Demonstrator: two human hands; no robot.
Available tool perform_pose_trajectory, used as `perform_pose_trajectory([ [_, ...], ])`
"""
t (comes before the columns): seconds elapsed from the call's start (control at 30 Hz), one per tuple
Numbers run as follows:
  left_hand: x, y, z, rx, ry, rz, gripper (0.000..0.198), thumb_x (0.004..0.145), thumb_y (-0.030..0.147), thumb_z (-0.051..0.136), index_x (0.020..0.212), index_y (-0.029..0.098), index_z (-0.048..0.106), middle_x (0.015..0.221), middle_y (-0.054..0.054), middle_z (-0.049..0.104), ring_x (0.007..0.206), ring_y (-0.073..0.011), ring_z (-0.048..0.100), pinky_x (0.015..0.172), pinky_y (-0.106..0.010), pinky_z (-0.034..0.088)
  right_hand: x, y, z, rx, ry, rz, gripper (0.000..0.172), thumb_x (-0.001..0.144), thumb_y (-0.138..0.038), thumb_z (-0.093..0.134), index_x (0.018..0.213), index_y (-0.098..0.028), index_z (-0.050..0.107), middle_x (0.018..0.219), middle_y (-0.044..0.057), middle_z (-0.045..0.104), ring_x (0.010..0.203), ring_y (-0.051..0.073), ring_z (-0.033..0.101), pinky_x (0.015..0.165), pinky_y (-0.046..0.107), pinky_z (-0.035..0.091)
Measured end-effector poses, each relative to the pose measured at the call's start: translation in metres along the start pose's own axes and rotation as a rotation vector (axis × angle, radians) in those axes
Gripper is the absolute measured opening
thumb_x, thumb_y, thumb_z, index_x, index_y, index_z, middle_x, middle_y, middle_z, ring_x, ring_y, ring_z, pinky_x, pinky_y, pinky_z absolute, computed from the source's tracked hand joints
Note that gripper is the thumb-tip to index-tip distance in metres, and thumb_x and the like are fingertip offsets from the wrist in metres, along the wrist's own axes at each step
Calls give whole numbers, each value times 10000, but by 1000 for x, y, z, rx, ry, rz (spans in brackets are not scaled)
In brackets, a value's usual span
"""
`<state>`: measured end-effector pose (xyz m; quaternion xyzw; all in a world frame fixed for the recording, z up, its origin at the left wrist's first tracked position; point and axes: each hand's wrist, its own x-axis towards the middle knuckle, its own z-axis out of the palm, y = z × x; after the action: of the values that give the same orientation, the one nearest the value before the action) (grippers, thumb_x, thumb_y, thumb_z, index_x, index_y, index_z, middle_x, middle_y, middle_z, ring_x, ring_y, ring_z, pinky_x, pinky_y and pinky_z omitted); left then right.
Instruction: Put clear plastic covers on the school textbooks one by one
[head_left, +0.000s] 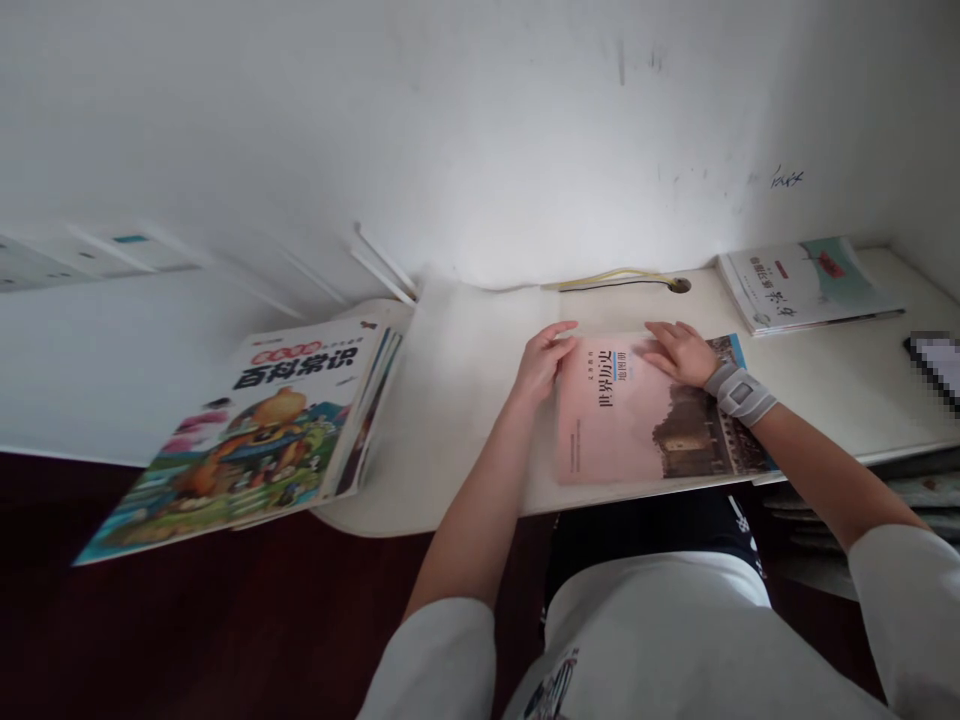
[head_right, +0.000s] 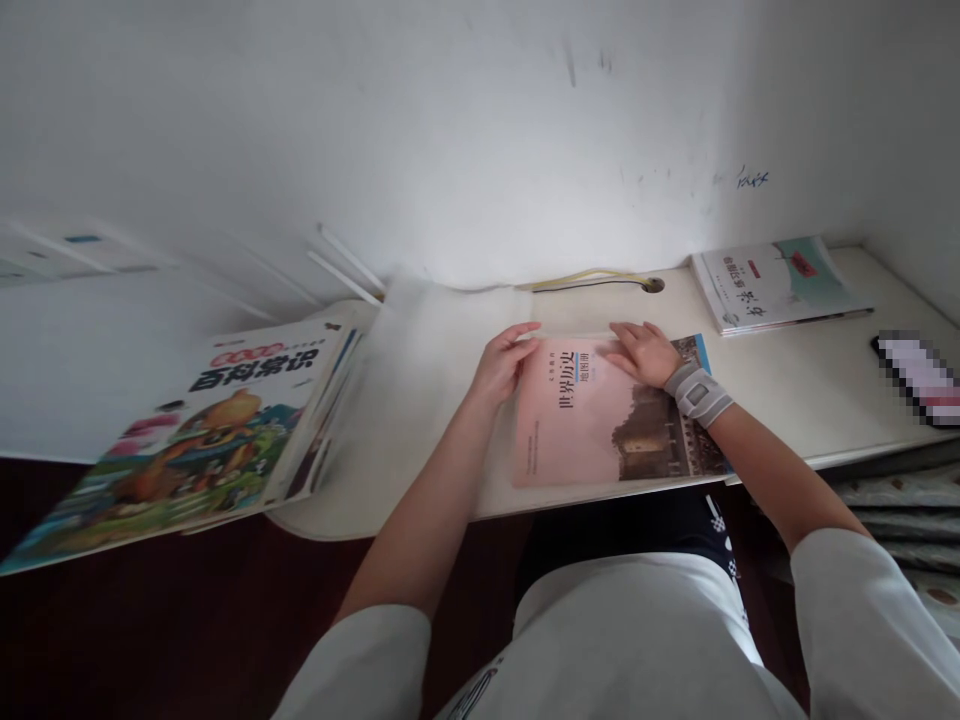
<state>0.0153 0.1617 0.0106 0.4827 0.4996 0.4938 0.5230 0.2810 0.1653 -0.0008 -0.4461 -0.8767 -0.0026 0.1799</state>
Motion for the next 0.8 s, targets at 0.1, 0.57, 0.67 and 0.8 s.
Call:
perform_pose_trajectory([
  [0.1,-1,-1,-7,-5,5,-23,491,600,342,703,1054,172,627,607,30,549,525,-99,496,535,-230,399,-6,18,-2,28,2,22,603,901,-524,322,1317,-99,426,1210,152,583,1106,248,528,1005,394,331],
  [0.57,-13,4,-16,-41,50,-7,436,586,401,718,954,174,658,625,16,572,531,-99,496,507,-220,381,-36,58,-32,598,364,505,513,766,-560,535,1072,-153,594,901,76,666,822,201,607,781,348,475],
  [0.67,-15,10,-17,-4,42,-18,371,576,396,731,846,149,673,647,2,595,581,-105,524,558,-223,422,-42,59,-50,724,284,475,441,681,-558,639,895,-173,650,829,34,658,758,170,585,728,309,468],
  [0.8,-15,18,-17,163,67,5,317,587,412,712,764,152,666,689,-15,620,657,-136,549,621,-254,462,-47,61,-72,822,147,472,409,648,-576,662,702,-171,640,643,-3,602,608,122,516,603,256,426],
])
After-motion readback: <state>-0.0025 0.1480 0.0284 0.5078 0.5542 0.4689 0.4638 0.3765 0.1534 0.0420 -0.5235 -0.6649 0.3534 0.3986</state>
